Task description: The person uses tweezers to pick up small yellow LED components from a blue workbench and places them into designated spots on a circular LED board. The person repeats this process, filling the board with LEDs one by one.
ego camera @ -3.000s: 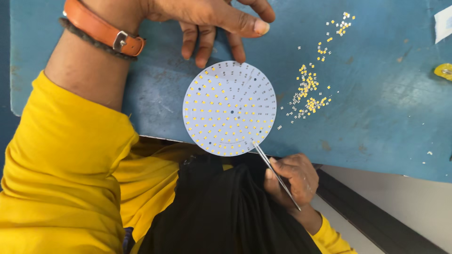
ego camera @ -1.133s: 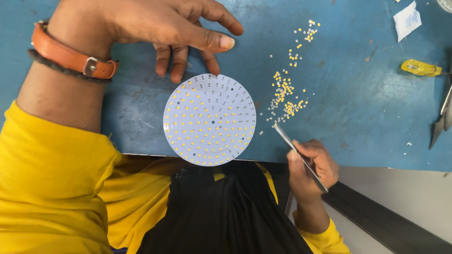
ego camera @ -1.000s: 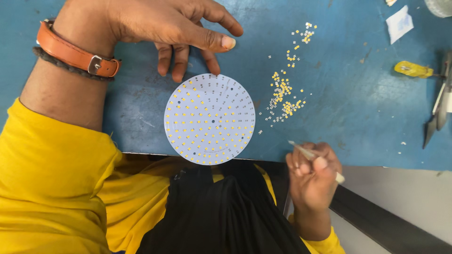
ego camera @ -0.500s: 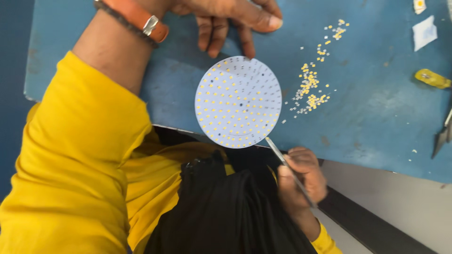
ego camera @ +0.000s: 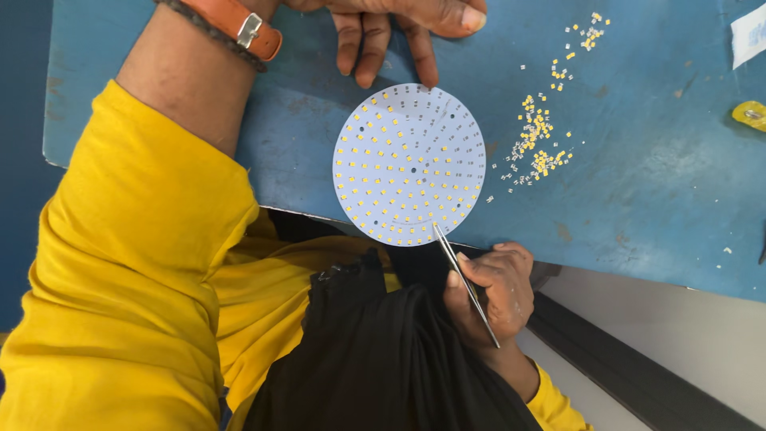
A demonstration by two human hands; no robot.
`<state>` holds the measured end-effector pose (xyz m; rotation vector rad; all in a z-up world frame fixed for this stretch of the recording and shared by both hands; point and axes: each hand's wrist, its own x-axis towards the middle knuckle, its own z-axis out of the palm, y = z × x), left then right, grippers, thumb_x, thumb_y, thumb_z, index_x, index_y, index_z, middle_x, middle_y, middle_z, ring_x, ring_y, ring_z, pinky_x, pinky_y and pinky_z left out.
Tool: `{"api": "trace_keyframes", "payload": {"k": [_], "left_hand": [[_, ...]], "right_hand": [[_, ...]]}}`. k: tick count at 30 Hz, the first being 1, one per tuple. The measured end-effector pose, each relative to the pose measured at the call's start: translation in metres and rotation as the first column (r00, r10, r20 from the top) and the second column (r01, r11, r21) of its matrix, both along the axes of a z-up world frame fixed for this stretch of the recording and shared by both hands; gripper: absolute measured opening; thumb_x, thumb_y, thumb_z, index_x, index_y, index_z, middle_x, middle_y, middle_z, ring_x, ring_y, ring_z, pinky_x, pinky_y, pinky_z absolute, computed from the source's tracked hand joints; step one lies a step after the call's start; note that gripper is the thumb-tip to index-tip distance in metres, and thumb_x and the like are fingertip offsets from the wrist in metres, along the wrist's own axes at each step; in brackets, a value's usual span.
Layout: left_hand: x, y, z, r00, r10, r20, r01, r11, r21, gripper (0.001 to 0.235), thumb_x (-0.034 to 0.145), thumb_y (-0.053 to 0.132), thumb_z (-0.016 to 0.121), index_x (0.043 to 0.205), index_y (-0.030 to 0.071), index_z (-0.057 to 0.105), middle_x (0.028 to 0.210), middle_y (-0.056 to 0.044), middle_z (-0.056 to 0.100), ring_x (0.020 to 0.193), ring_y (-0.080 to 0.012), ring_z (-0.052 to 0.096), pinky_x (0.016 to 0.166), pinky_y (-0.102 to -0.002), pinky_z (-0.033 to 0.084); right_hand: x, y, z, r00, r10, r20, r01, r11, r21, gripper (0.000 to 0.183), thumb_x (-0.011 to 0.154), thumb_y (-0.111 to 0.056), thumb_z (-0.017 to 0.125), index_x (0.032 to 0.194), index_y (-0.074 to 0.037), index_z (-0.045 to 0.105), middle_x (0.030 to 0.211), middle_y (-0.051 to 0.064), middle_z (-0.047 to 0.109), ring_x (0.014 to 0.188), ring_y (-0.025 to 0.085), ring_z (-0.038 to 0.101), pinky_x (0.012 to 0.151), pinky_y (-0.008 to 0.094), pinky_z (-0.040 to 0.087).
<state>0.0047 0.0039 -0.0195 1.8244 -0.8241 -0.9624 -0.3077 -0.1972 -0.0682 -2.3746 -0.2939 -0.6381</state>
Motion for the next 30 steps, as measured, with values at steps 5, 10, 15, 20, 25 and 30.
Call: {"api": "trace_keyframes", "payload": {"k": [5, 10, 15, 20, 25, 30], "left_hand": [[-0.006, 0.0, 0.021, 0.999, 0.03, 0.021, -0.032, 0.994, 0.105, 0.075, 0.09, 0.055, 0.06, 0.152, 0.014, 0.046, 0.106, -0.015, 0.08, 0.053, -0.0203, 0.071, 0.046, -0.031, 0.058], [-0.007, -0.004, 0.033, 0.998, 0.047, -0.053, -0.036, 0.981, 0.19, 0.071, 0.089, 0.052, 0.06, 0.152, 0.02, 0.049, 0.102, -0.014, 0.081, 0.051, -0.0217, 0.072, 0.044, -0.033, 0.058], [-0.004, -0.009, 0.034, 0.991, 0.054, -0.126, -0.024, 0.973, 0.229, 0.068, 0.091, 0.047, 0.063, 0.152, 0.021, 0.047, 0.099, -0.014, 0.08, 0.046, -0.0243, 0.069, 0.041, -0.036, 0.057], [-0.002, -0.007, 0.034, 0.99, 0.04, -0.139, -0.011, 0.979, 0.206, 0.068, 0.091, 0.047, 0.062, 0.152, 0.02, 0.048, 0.096, -0.012, 0.08, 0.044, -0.0218, 0.069, 0.038, -0.035, 0.057], [-0.001, -0.008, 0.032, 0.987, 0.053, -0.15, -0.021, 0.978, 0.208, 0.068, 0.091, 0.046, 0.063, 0.152, 0.02, 0.05, 0.095, -0.013, 0.08, 0.044, -0.0224, 0.068, 0.038, -0.035, 0.055], [-0.001, -0.008, 0.033, 0.986, 0.055, -0.16, -0.019, 0.976, 0.217, 0.068, 0.091, 0.047, 0.063, 0.152, 0.021, 0.049, 0.095, -0.012, 0.08, 0.043, -0.0227, 0.069, 0.036, -0.035, 0.057]], "right_hand": [[0.003, -0.019, 0.004, 0.998, -0.024, 0.051, 0.019, 0.996, 0.09, 0.016, 0.09, -0.013, 0.074, 0.098, -0.001, 0.067, 0.084, 0.008, 0.066, 0.077, 0.022, 0.064, 0.082, 0.035, 0.053], [0.011, -0.074, 0.007, 0.944, -0.317, -0.088, 0.328, 0.93, 0.168, 0.015, 0.096, -0.008, 0.075, 0.104, 0.004, 0.07, 0.086, 0.007, 0.064, 0.071, 0.009, 0.056, 0.063, 0.02, 0.044], [0.018, -0.096, 0.001, 0.957, -0.256, -0.14, 0.286, 0.918, 0.275, 0.014, 0.097, -0.006, 0.076, 0.105, 0.004, 0.071, 0.088, 0.005, 0.066, 0.07, 0.006, 0.056, 0.066, 0.019, 0.044], [0.022, -0.091, 0.004, 0.961, -0.227, -0.156, 0.261, 0.93, 0.257, 0.016, 0.095, -0.007, 0.078, 0.105, 0.004, 0.071, 0.09, 0.007, 0.068, 0.077, 0.009, 0.061, 0.07, 0.021, 0.047], [0.027, -0.09, 0.01, 0.969, -0.21, -0.129, 0.229, 0.96, 0.162, 0.016, 0.093, -0.006, 0.079, 0.105, 0.004, 0.072, 0.09, 0.008, 0.07, 0.079, 0.013, 0.064, 0.073, 0.024, 0.048], [0.025, -0.091, 0.009, 0.964, -0.23, -0.133, 0.251, 0.953, 0.169, 0.015, 0.093, -0.003, 0.079, 0.104, 0.004, 0.072, 0.088, 0.008, 0.07, 0.077, 0.013, 0.063, 0.071, 0.024, 0.047]]}}
